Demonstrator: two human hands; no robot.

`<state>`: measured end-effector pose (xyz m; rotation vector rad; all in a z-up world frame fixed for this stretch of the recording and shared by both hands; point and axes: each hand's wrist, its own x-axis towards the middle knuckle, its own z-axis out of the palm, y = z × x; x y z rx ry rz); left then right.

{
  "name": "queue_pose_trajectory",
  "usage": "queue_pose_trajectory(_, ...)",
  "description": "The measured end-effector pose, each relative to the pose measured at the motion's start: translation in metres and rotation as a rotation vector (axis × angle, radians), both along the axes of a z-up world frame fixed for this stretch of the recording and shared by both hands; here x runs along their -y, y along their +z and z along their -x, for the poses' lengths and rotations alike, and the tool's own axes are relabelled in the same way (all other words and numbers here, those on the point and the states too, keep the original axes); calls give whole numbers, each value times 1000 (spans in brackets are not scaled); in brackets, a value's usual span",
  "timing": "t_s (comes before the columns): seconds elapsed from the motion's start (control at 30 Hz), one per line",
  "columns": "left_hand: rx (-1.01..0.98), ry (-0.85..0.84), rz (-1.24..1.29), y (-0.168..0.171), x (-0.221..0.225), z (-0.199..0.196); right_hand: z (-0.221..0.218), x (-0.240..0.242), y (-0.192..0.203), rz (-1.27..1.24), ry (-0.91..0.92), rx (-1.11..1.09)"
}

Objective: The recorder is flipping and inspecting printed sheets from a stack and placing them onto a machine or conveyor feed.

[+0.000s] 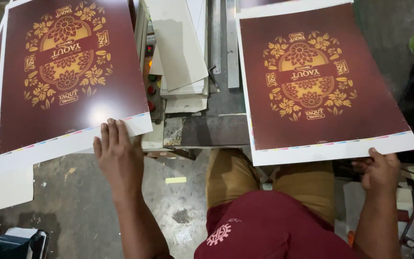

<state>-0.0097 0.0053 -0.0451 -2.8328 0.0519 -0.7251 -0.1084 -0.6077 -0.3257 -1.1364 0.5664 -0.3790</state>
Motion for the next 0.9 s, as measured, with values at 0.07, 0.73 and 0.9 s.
queue_pose_trajectory(0.07, 16, -7, 43, -4, -7, -2, 4, -1, 8, 36, -58, -121)
queue_pose_trajectory(0.73, 20, -72, 126, 37, -10, -7, -164, -19, 34, 97, 249, -90)
queue_pose_trajectory(0.9, 331, -102, 159, 40, -12, -4, -145, -38, 36, 64, 227, -94)
